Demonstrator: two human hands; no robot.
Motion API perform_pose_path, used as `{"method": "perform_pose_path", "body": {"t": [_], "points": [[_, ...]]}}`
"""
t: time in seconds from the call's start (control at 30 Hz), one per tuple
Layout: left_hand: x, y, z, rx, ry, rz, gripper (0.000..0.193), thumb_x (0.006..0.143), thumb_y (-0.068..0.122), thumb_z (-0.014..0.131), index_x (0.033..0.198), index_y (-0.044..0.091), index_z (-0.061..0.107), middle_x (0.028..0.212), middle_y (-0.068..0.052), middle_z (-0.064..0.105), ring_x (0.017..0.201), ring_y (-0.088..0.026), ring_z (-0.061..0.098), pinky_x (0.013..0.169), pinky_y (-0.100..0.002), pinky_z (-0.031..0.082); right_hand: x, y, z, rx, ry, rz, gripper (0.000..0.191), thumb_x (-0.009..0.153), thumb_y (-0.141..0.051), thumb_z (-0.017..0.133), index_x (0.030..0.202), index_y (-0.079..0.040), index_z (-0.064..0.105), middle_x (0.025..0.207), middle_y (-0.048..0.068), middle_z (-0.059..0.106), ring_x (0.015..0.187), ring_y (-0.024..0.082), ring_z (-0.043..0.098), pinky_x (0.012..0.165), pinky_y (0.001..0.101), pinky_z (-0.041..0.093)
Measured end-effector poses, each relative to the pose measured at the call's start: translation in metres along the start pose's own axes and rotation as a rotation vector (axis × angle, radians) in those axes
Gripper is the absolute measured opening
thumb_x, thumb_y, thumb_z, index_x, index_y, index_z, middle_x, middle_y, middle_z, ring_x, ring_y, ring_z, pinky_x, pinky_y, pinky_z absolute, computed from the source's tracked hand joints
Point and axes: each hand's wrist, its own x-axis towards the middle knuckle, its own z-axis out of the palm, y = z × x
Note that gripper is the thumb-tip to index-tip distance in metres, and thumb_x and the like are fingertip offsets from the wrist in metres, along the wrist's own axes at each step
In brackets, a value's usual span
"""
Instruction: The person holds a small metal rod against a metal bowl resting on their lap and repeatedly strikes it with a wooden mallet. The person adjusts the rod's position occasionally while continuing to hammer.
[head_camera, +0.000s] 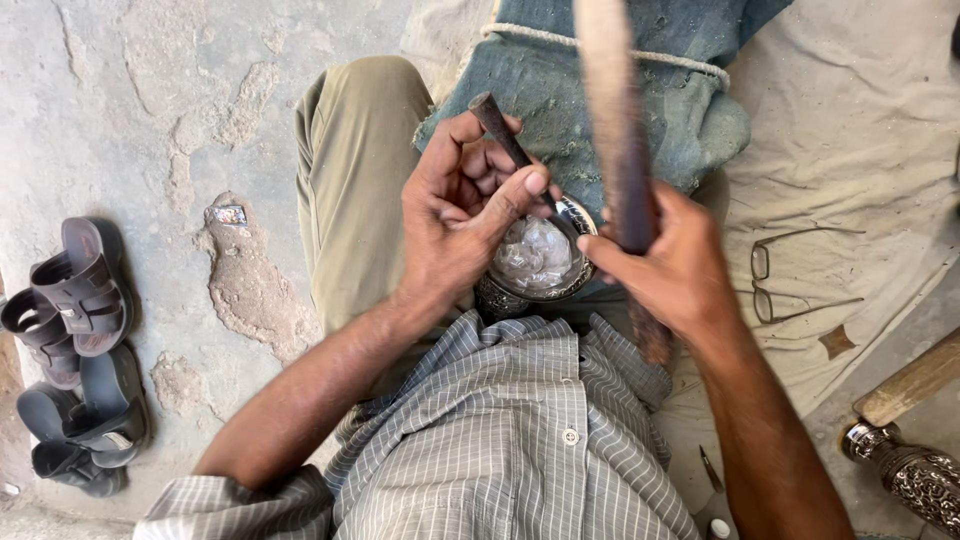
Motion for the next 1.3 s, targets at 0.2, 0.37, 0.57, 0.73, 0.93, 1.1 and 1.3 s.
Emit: {"method": "perform_pose_path", "body": {"t": [0.2, 0.37, 0.57, 0.73, 0.93, 1.1, 1.3], "points": [[0.017, -0.002, 0.008, -0.061, 0.052, -0.067, 0.039, 0.105, 0.003, 0.068, 0.139, 0.0, 0.049, 0.097, -0.01, 0.072, 0.092, -0.017, 0.077, 0.08, -0.031, 0.069, -0.027, -0.017, 0.028, -0.17, 0.213, -0.175, 0.034, 0.079, -0.002, 0.081, 0.107, 0.001, 0.062, 0.084, 0.004, 0.064, 0.076, 0.013, 0.061, 0.07, 0.0303, 0.051], [0.037, -0.017, 0.007, 0.012, -0.257, -0.055, 0.035, 0.11, 0.005, 0.07, 0.14, 0.004, 0.05, 0.104, -0.01, 0.071, 0.092, -0.014, 0.075, 0.083, -0.03, 0.069, -0.068, 0.001, 0.047, 0.149, 0.297, -0.067, 0.025, 0.085, 0.003, 0.078, 0.103, -0.003, 0.061, 0.088, 0.0, 0.064, 0.079, 0.007, 0.061, 0.074, 0.0246, 0.051], [0.067, -0.021, 0.03, 0.326, -0.331, 0.114, 0.044, 0.105, 0.01, 0.074, 0.143, 0.007, 0.052, 0.102, -0.005, 0.072, 0.088, -0.01, 0.073, 0.077, -0.026, 0.068, -0.056, 0.022, 0.038, 0.316, 0.387, -0.077, 0.027, 0.087, 0.008, 0.077, 0.105, -0.003, 0.061, 0.091, -0.001, 0.061, 0.078, 0.007, 0.057, 0.072, 0.0222, 0.048], [0.009, 0.007, 0.039, 0.354, -0.117, 0.06, 0.043, 0.103, 0.015, 0.075, 0.14, 0.007, 0.055, 0.104, -0.004, 0.07, 0.085, -0.009, 0.073, 0.077, -0.025, 0.067, -0.042, 0.018, 0.015, 0.156, 0.178, -0.077, 0.027, 0.088, 0.008, 0.076, 0.108, -0.002, 0.062, 0.089, 0.001, 0.062, 0.074, 0.008, 0.057, 0.065, 0.0217, 0.047], [0.006, 0.002, 0.006, 0.051, 0.179, -0.085, 0.036, 0.103, 0.016, 0.072, 0.134, 0.008, 0.056, 0.1, -0.006, 0.072, 0.09, -0.012, 0.076, 0.077, -0.027, 0.07, -0.059, 0.001, 0.053, 0.654, 0.147, 0.147, 0.025, 0.085, 0.01, 0.071, 0.104, -0.001, 0.06, 0.08, 0.009, 0.067, 0.06, 0.017, 0.067, 0.048, 0.0311, 0.056], [0.029, -0.017, 0.003, 0.335, 0.024, 0.103, 0.035, 0.102, 0.012, 0.074, 0.134, 0.009, 0.058, 0.096, -0.003, 0.072, 0.084, -0.009, 0.073, 0.069, -0.023, 0.066, -0.071, -0.015, 0.06, 0.657, 0.237, 0.211, 0.025, 0.086, 0.009, 0.071, 0.106, 0.001, 0.059, 0.081, 0.01, 0.066, 0.06, 0.018, 0.067, 0.05, 0.0307, 0.057], [0.026, -0.016, 0.013, 0.44, -0.126, -0.044, 0.04, 0.099, 0.009, 0.076, 0.135, 0.007, 0.059, 0.099, -0.003, 0.073, 0.086, -0.009, 0.071, 0.072, -0.023, 0.063, -0.072, -0.002, 0.048, 0.737, 0.256, 0.248, 0.03, 0.086, 0.01, 0.072, 0.111, 0.002, 0.057, 0.082, 0.011, 0.065, 0.063, 0.021, 0.068, 0.052, 0.0329, 0.056]]}}
